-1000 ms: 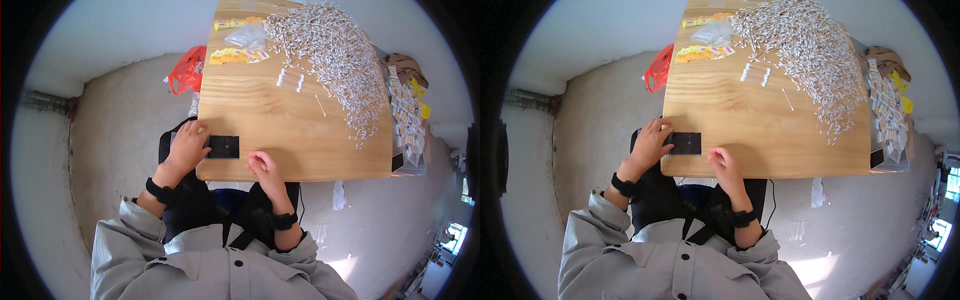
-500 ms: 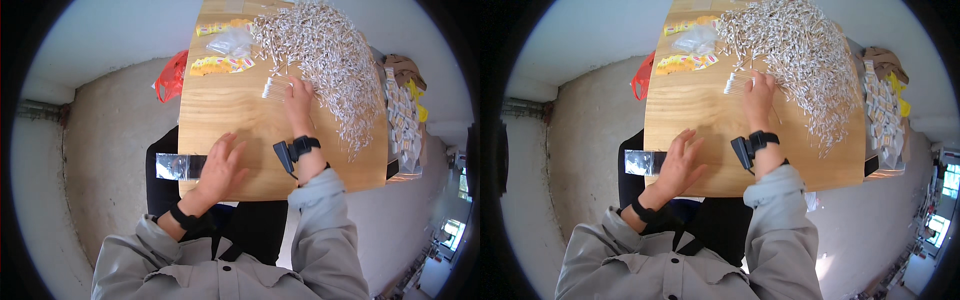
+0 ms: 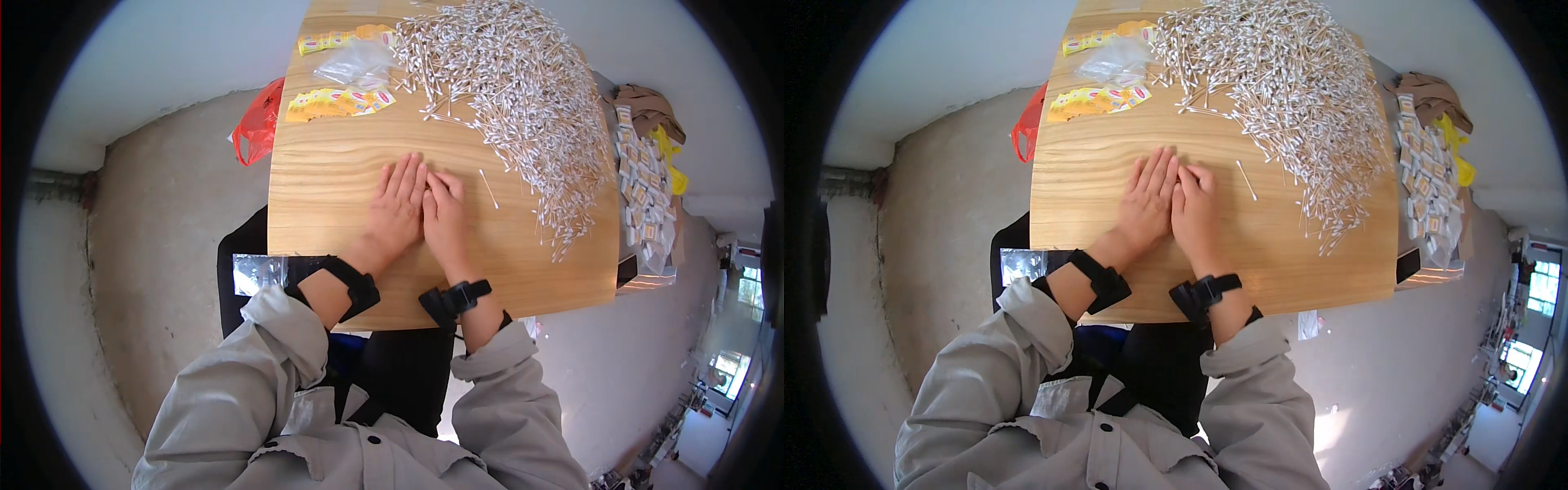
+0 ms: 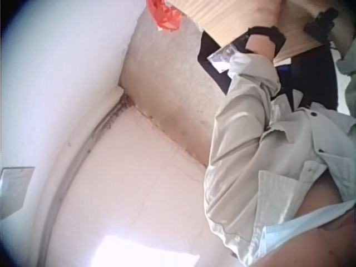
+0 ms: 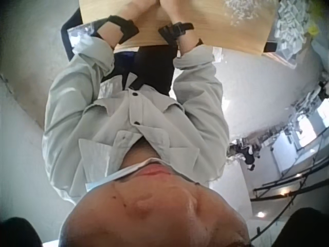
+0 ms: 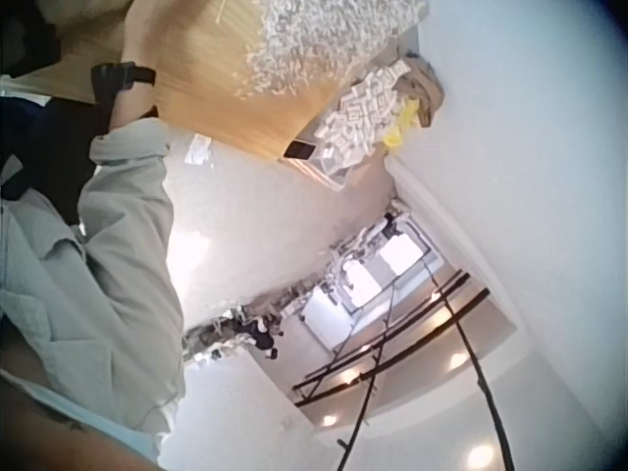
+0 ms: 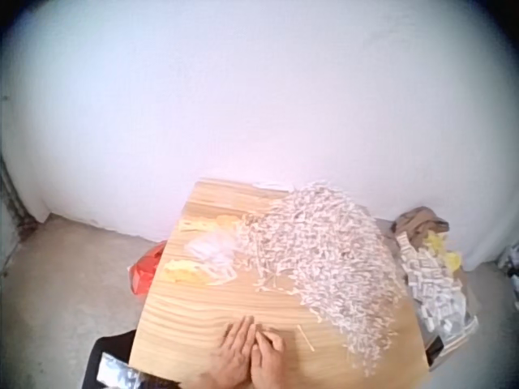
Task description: The person is organizing cotton swabs on a table and placing them into a small plastic bag.
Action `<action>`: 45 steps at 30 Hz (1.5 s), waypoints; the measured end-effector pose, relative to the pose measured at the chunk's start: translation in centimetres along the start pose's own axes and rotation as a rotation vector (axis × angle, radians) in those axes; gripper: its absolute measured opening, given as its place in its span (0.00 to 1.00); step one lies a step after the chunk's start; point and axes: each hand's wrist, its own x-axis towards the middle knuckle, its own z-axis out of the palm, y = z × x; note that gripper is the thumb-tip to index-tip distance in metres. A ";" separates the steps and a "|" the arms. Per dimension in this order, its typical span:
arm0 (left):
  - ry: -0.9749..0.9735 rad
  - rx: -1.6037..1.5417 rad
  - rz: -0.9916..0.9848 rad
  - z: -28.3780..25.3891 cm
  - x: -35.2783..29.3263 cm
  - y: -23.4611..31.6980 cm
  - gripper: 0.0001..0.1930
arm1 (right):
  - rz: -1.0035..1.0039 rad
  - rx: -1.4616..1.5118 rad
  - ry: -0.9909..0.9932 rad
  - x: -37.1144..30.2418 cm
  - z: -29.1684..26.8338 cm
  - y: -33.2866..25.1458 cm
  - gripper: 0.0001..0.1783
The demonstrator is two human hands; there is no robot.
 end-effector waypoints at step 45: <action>-0.217 -0.368 -0.070 -5.8 -7.8 2.7 0.50 | 0.370 0.056 -0.421 -0.3 -3.6 -0.3 0.06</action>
